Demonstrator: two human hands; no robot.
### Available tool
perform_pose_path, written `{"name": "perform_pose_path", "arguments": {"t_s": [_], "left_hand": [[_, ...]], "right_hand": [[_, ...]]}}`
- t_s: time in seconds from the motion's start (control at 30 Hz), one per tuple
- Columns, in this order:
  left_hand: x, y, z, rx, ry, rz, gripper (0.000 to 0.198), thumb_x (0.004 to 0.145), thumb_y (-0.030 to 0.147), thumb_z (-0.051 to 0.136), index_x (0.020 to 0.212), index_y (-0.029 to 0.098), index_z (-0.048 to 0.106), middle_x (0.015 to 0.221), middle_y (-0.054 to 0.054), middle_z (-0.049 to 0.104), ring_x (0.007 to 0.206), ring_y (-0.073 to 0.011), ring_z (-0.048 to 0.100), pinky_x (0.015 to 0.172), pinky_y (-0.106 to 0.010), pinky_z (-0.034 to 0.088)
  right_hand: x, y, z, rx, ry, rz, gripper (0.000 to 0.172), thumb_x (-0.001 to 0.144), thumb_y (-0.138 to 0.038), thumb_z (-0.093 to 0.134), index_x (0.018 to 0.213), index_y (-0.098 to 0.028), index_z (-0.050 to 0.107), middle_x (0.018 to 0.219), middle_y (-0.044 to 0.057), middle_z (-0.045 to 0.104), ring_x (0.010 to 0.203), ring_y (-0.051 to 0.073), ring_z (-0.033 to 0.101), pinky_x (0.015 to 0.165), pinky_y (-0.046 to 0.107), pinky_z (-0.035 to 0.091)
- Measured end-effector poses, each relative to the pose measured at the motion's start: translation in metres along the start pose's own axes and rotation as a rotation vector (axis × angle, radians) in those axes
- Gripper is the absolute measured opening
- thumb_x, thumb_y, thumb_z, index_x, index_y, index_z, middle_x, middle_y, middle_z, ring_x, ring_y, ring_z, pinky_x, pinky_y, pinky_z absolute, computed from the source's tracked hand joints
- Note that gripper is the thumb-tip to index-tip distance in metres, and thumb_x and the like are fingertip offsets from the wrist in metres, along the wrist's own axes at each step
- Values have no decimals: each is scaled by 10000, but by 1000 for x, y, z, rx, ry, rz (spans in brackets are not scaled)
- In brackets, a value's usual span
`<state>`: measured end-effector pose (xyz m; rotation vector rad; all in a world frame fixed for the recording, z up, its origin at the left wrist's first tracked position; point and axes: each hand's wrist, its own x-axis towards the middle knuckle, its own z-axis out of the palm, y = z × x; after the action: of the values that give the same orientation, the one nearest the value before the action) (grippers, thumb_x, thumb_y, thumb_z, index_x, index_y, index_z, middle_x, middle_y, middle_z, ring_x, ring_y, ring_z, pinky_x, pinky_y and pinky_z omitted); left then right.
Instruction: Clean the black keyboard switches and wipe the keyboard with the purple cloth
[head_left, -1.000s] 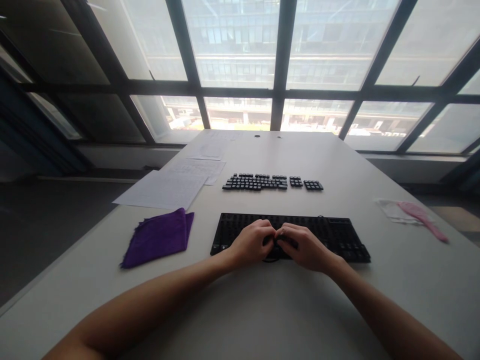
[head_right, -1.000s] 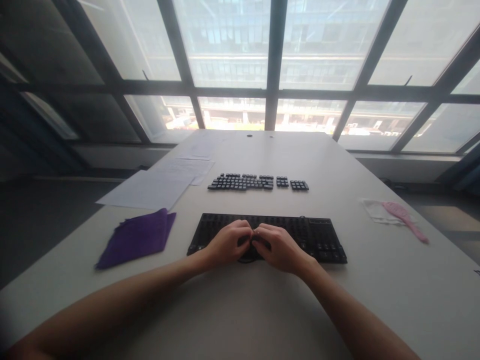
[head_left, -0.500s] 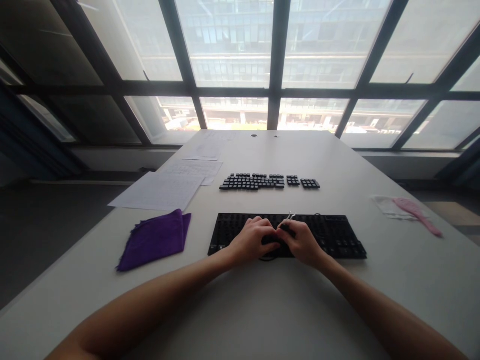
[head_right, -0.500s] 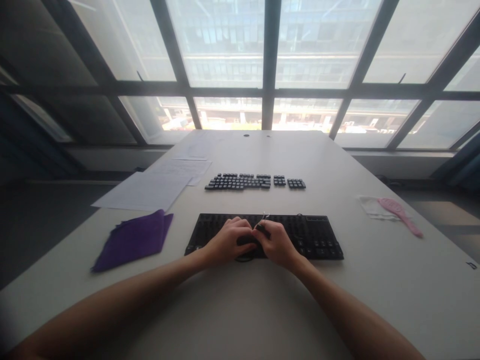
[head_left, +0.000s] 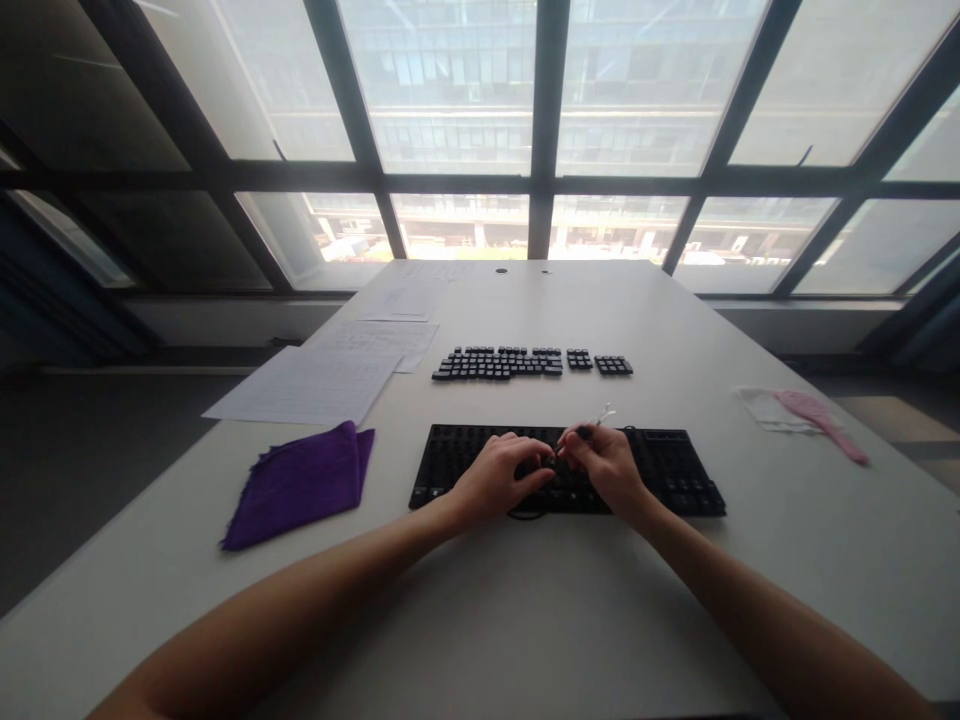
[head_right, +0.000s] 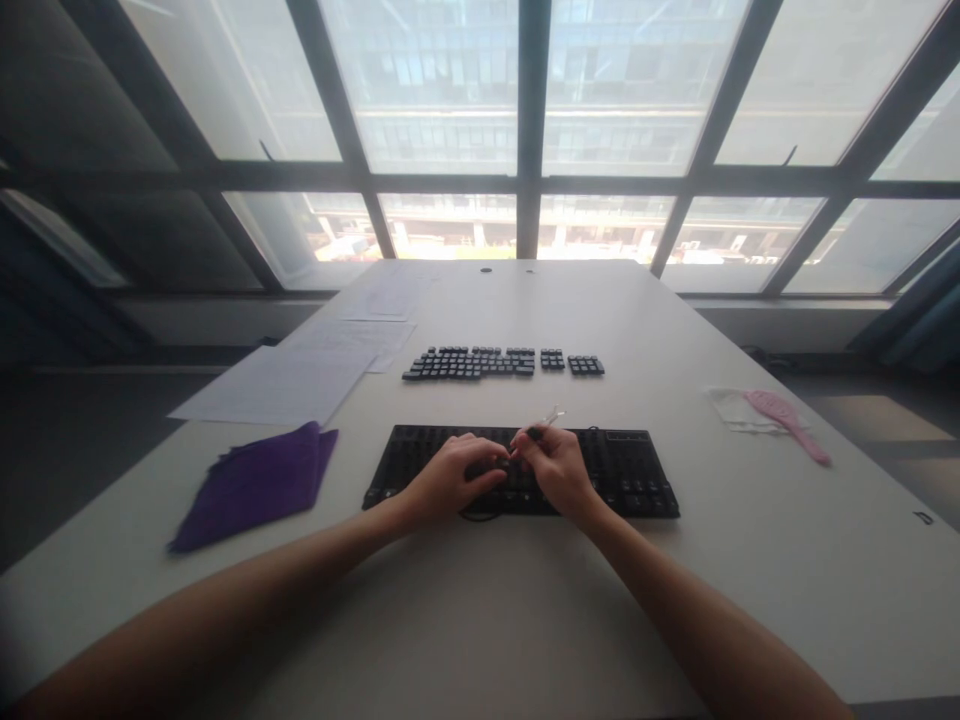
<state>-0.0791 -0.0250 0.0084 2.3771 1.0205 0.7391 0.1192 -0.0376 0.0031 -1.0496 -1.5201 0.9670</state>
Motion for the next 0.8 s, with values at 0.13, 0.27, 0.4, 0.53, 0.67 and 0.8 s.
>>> {"name": "perform_pose_path", "arguments": {"t_s": [0.13, 0.27, 0.4, 0.53, 0.67, 0.8], "left_hand": [[-1, 1, -1, -41, 24, 35, 211, 880, 233, 651, 1084, 254, 699, 981, -38, 701, 949, -202, 608, 902, -347, 434], [-2, 3, -4, -93, 16, 59, 298, 807, 244, 736, 1101, 242, 684, 1018, -49, 692, 975, -213, 609, 923, -354, 453], [-2, 0, -3, -120, 39, 36, 231, 801, 247, 760, 1024, 230, 704, 976, -38, 690, 950, -203, 611, 899, -339, 470], [-2, -2, 0, -155, 79, 52, 203, 835, 175, 712, 1032, 223, 694, 1024, -45, 669, 996, -199, 604, 918, -333, 478], [-3, 0, -1, -163, 98, 34, 267, 834, 132, 697, 1085, 212, 650, 1016, -39, 679, 985, -198, 609, 917, -340, 481], [-4, 0, 0, -145, 121, -4, 319, 821, 133, 714, 1107, 218, 602, 1012, -30, 668, 954, -195, 617, 888, -341, 494]], "right_hand": [[1, 0, 0, 38, 40, 24, 272, 880, -427, 627, 788, -174, 667, 673, 34, 652, 560, 156, 547, 529, 275, 431], [-4, -5, 5, -61, 27, -64, 230, 905, -369, 603, 794, -179, 672, 740, 41, 655, 658, 176, 587, 616, 289, 465], [-7, -9, 6, -205, -12, -173, 167, 916, -297, 595, 837, -185, 691, 782, 50, 670, 728, 191, 612, 709, 309, 477], [-7, -11, 6, -294, -30, -244, 152, 930, -266, 573, 859, -186, 680, 805, 53, 677, 751, 195, 618, 738, 317, 470], [-7, -10, 9, -319, 16, -206, 201, 950, -301, 552, 819, -182, 646, 785, 47, 675, 718, 184, 607, 691, 297, 448], [-7, -8, 10, -235, 1, -72, 228, 962, -361, 539, 868, -184, 648, 733, 22, 670, 653, 166, 609, 624, 268, 442]]}}
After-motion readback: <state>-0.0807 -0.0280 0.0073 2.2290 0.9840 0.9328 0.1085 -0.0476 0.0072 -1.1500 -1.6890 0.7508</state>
